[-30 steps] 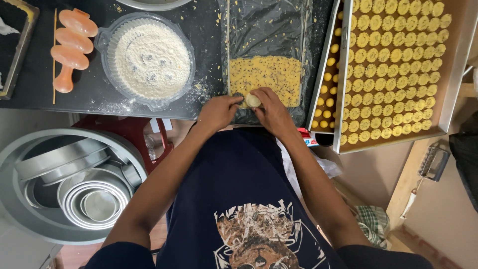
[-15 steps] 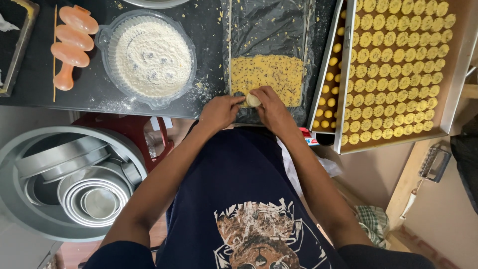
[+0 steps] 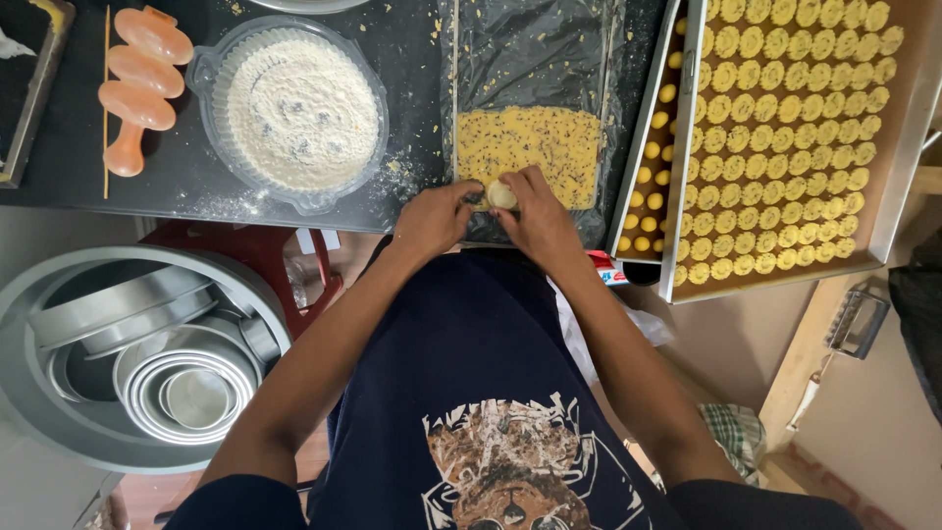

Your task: Shaping cookie dough using a mold and placing the formed cookies onto a baking tray.

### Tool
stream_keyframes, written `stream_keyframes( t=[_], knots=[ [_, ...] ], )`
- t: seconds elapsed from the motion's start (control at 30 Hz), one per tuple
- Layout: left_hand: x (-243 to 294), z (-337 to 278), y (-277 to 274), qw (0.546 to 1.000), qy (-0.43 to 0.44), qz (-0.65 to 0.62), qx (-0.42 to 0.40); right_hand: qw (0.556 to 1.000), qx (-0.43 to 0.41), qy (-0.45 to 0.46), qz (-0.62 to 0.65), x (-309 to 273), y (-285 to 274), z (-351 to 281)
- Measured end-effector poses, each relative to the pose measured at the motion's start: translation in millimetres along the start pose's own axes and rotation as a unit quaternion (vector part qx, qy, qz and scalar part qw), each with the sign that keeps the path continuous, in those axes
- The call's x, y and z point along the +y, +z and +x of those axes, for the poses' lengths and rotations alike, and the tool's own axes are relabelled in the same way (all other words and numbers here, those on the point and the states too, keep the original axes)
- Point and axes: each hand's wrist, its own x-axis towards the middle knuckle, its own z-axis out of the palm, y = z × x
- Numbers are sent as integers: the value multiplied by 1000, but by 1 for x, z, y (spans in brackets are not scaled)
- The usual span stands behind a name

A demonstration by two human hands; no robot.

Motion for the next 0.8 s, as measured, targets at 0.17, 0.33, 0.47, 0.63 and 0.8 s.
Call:
stream_keyframes(
  t=[0.17,0.33,0.47,0.63,0.8],
  knots=[
    [-4,2,1,1000,1,-12,24,999,21,-3,-25,14,16,0],
    [-6,5,4,998,20,-19,59,999,35,-8,-23,14,18,3],
    [-6,8,3,998,18,-29,54,1000,28,7,6,17,21,5],
    [-4,14,7,997,17,-38,62,999,41,15,23,26,26,6],
    [13,23,9,988,-32,-153,-7,997,62,-37,28,33,28,6]
  ],
)
